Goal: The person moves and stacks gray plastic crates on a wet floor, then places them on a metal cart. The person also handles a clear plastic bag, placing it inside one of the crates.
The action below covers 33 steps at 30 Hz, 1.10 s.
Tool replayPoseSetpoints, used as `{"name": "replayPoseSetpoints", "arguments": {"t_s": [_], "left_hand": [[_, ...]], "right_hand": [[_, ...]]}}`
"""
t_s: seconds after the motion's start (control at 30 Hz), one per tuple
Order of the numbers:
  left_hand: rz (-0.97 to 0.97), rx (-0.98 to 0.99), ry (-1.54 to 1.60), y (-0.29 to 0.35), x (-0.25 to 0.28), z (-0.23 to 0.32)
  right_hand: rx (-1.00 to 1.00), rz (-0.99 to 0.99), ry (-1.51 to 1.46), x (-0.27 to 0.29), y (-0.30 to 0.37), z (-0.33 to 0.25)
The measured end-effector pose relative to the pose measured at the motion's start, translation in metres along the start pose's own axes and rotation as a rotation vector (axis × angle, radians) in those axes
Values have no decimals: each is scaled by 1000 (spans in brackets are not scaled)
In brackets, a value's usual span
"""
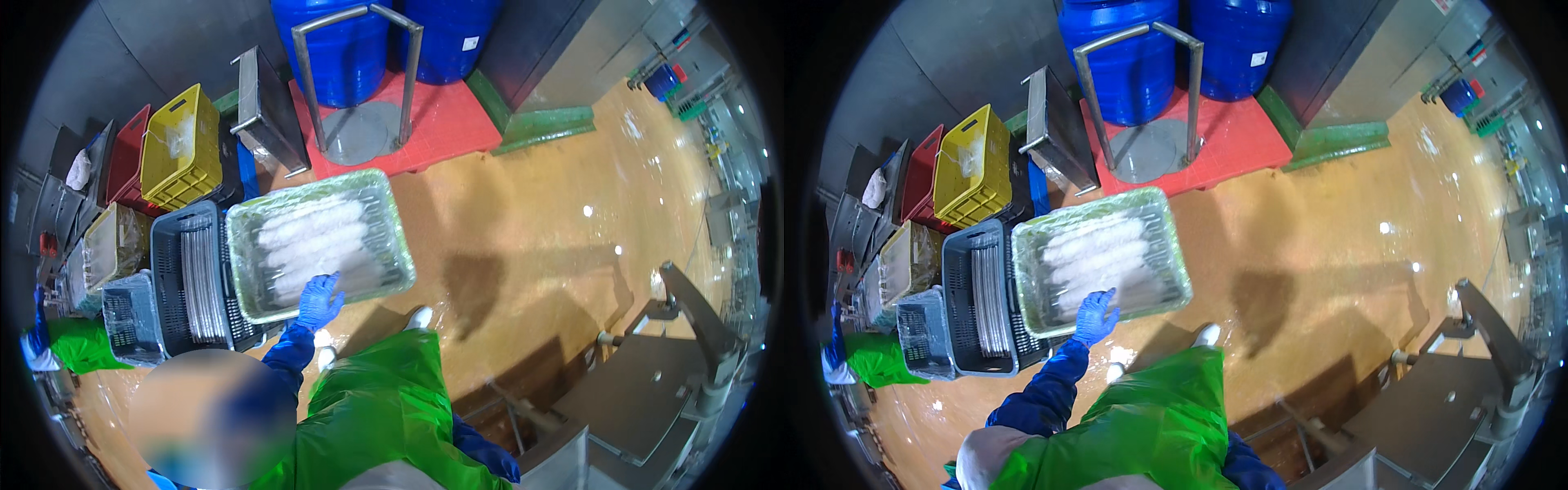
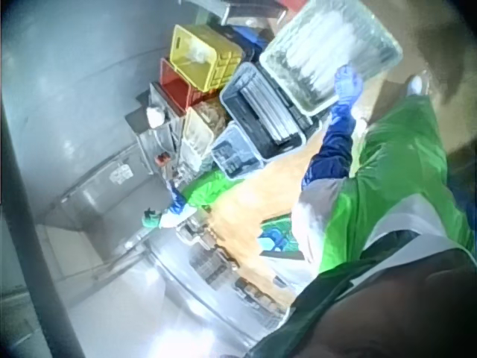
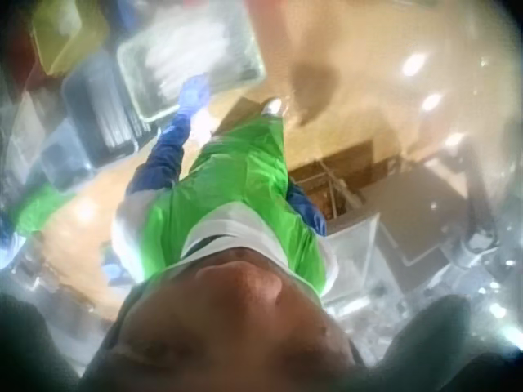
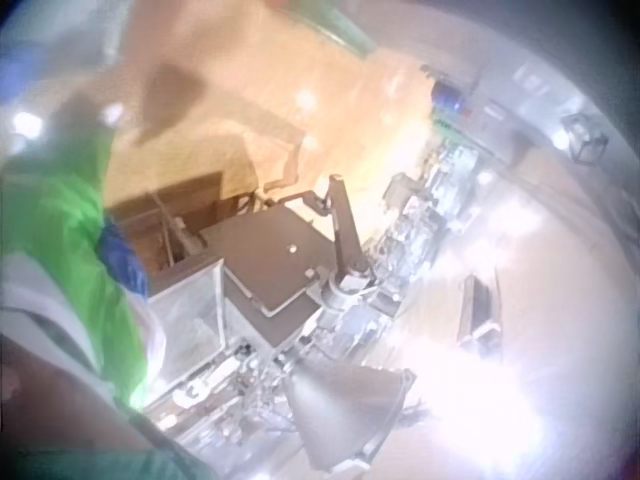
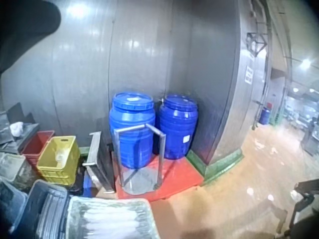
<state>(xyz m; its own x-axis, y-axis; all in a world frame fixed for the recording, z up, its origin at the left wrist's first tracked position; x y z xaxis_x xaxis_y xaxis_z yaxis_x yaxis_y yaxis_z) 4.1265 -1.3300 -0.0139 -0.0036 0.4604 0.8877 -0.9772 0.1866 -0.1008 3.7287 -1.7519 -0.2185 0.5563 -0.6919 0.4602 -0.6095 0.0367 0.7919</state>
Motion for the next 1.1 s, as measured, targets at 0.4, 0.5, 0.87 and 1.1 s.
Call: {"name": "replayPoseSetpoints", "arguments": {"t_s": [0.4, 0.5, 0.87, 1.1], "left_hand": [[246, 461, 59, -130, -40, 48], [343, 454, -14, -199, -30, 39], [768, 400, -476, -597, 124, -86], [-114, 796, -451, -794, 170, -153]], "right_hand": [[-173, 366, -767, 506, -304, -71], [-96, 264, -747, 547, -374, -147], [-102, -280, -328, 594, -513, -344], [-117, 218, -714, 766, -488, -300]]}}
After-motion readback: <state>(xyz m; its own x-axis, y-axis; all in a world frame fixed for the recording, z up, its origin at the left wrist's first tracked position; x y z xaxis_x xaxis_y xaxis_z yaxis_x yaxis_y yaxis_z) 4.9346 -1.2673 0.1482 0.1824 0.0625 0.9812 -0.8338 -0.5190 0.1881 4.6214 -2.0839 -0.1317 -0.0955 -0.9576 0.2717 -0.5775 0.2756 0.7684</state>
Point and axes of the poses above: each hand's wrist, its own y-axis away from the middle knuckle, its own x-axis out of the back of the hand, z = x × y, the point moved 4 cm from there along -y, towards the middle knuckle, and after that the axes turned 3 degrees about x, right-handed, at the moved point
